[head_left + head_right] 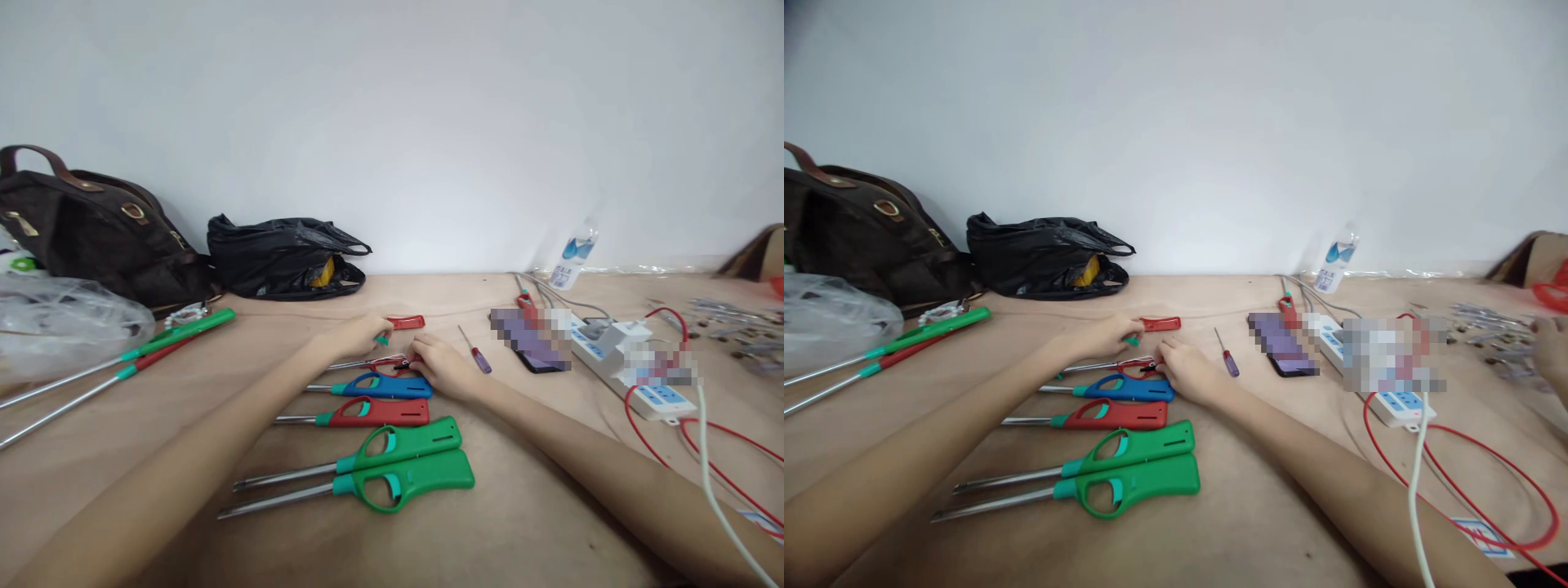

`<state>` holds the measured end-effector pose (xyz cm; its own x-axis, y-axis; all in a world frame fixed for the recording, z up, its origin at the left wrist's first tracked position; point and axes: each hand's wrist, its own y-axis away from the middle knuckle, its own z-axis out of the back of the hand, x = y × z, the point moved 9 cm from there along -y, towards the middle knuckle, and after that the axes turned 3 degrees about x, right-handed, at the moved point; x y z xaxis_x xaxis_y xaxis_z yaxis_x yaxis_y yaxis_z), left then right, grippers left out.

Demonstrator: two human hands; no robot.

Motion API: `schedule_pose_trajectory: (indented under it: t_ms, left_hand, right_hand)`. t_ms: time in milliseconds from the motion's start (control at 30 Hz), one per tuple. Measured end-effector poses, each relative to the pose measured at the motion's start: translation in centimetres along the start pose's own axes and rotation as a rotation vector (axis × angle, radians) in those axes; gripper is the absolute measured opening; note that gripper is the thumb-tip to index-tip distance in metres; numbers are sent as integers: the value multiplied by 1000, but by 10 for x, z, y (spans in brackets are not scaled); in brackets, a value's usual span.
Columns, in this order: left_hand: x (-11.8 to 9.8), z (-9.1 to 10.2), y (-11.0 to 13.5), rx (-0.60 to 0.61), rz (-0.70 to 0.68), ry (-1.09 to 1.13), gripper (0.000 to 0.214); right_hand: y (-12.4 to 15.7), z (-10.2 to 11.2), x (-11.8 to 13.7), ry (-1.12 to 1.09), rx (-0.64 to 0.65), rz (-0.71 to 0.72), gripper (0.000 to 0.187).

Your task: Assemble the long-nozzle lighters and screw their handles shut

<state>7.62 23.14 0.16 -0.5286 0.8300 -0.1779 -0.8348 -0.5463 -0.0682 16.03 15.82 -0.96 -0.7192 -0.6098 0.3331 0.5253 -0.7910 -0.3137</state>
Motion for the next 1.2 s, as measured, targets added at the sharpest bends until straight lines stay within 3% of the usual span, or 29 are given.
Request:
schedule_pose_trajectory:
  t_ms: [200,300,433,600,800,1200]
  left_hand:
    - [-6,18,8,-88,34,187,12]
    - [0,22,12,-169,93,455,25]
    - [-1,14,19,-201,122,959,44]
    - [-4,0,34,-204,256,1189,39]
    - [2,-10,41,-235,343,1219,38]
    - [-2,-14,51,-186,439,1056,36]
  right_hand:
    - [0,-1,-1,8,14,11,7]
    - [0,-1,-1,12,22,6,8]
    - [0,-1,0,20,19,12,9]
    - [1,0,-2,9,-15,13,9]
    - [3,4,1,-13,-37,37,18]
    - [1,-3,-3,53,6,-2,6]
